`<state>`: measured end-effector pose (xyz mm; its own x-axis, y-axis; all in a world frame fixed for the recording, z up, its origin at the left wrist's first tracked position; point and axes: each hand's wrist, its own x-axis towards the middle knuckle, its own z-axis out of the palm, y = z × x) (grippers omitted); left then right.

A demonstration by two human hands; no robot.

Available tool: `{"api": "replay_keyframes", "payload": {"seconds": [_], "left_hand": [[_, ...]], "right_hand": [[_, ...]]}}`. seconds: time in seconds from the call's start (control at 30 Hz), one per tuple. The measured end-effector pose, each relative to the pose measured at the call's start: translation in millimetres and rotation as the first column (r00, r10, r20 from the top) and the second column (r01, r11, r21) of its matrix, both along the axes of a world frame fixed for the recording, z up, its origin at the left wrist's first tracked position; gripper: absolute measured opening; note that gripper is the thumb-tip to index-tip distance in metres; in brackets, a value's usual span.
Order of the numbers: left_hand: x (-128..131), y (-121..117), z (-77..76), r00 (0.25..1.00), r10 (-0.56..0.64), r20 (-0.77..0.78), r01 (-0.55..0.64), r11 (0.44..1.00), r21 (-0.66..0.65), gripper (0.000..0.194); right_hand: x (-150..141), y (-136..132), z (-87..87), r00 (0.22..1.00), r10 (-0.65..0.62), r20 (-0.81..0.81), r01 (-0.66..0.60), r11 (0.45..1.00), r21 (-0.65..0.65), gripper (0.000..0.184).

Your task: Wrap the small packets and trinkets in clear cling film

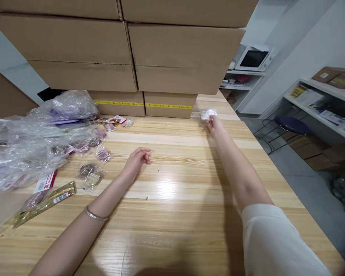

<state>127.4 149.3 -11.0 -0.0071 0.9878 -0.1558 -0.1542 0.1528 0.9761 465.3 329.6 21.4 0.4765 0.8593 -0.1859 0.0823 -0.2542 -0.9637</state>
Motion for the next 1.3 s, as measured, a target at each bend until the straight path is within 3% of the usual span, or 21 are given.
{"api": "replay_keyframes", "payload": {"seconds": [0.07, 0.17, 0.27, 0.33, 0.47, 0.53, 0.57, 0.6, 0.63, 0.7, 0.73, 0.77, 0.83, 0.93, 1.0, 1.1, 1.2, 1.3], "left_hand": [[-1, -2, -0.8, 0.999, -0.015, -0.042, 0.016, 1.000, 0.020, 0.029], [2, -3, -3.7, 0.989, -0.031, -0.147, 0.038, 0.998, 0.041, 0.027], [6, -3, -4.5, 0.953, -0.025, -0.302, 0.049, 0.996, 0.072, 0.024], [3, -3, 1.1, 0.883, 0.031, -0.469, 0.041, 0.989, 0.142, 0.020], [-27, 6, 32.7, 0.609, 0.283, -0.741, -0.009, 0.937, 0.350, 0.023], [-59, 15, 52.2, 0.485, 0.395, -0.780, -0.065, 0.906, 0.419, 0.031], [-77, 20, 60.8, 0.401, 0.456, -0.795, -0.110, 0.885, 0.452, 0.033], [-97, 26, 68.1, 0.217, 0.497, -0.840, -0.146, 0.867, 0.476, 0.037], [-116, 33, 74.1, 0.090, 0.477, -0.875, -0.189, 0.870, 0.455, 0.045], [-152, 47, 82.0, -0.005, 0.414, -0.910, -0.302, 0.867, 0.396, 0.074], [-168, 54, 84.1, -0.043, 0.442, -0.896, -0.376, 0.823, 0.425, 0.089], [-181, 60, 85.2, -0.061, 0.469, -0.881, -0.446, 0.777, 0.445, 0.098], [-201, 70, 84.3, -0.008, 0.432, -0.902, -0.573, 0.737, 0.358, 0.111], [-217, 78, 77.7, 0.045, 0.216, -0.975, -0.636, 0.759, 0.139, 0.113], [-219, 77, 73.1, -0.019, 0.152, -0.988, -0.599, 0.790, 0.133, 0.101], [-211, 69, 70.2, -0.052, 0.226, -0.973, -0.495, 0.840, 0.222, 0.066], [-191, 61, 68.1, 0.006, 0.283, -0.959, -0.355, 0.897, 0.262, 0.034], [-160, 55, 57.6, 0.114, 0.341, -0.933, -0.208, 0.927, 0.313, 0.025]], "right_hand": [[-13, 23, -4.2, 0.998, -0.013, 0.069, 0.014, 1.000, -0.009, 0.038], [-31, 37, -13.1, 0.975, -0.036, 0.218, 0.040, 0.999, -0.012, 0.039], [-37, 28, -19.6, 0.913, -0.074, 0.400, 0.071, 0.997, 0.022, 0.055], [-38, 8, -25.0, 0.864, -0.055, 0.501, 0.032, 0.998, 0.055, 0.065], [-39, -64, -47.3, 0.732, 0.148, 0.665, -0.256, 0.964, 0.067, 0.058], [-39, -106, -61.2, 0.411, 0.283, 0.867, -0.515, 0.856, -0.035, 0.051], [-38, -125, -67.1, 0.316, 0.309, 0.897, -0.583, 0.809, -0.074, 0.050], [-37, -141, -71.8, 0.242, 0.318, 0.917, -0.629, 0.771, -0.101, 0.052], [-35, -155, -74.9, 0.208, 0.320, 0.924, -0.656, 0.747, -0.111, 0.053], [-34, -171, -76.8, 0.199, 0.314, 0.929, -0.676, 0.730, -0.102, 0.054], [-34, -175, -76.0, 0.205, 0.310, 0.928, -0.675, 0.731, -0.094, 0.054], [-34, -177, -74.6, 0.213, 0.306, 0.928, -0.671, 0.736, -0.088, 0.053], [-35, -176, -71.2, 0.222, 0.304, 0.926, -0.662, 0.744, -0.085, 0.053], [-36, -174, -67.9, 0.229, 0.307, 0.924, -0.655, 0.751, -0.087, 0.052], [-36, -174, -67.5, 0.230, 0.312, 0.922, -0.654, 0.751, -0.090, 0.052], [-35, -175, -68.6, 0.231, 0.311, 0.922, -0.656, 0.750, -0.088, 0.053], [-35, -174, -70.3, 0.231, 0.301, 0.925, -0.659, 0.748, -0.079, 0.052], [-34, -173, -71.7, 0.224, 0.295, 0.929, -0.660, 0.747, -0.078, 0.052]]}}
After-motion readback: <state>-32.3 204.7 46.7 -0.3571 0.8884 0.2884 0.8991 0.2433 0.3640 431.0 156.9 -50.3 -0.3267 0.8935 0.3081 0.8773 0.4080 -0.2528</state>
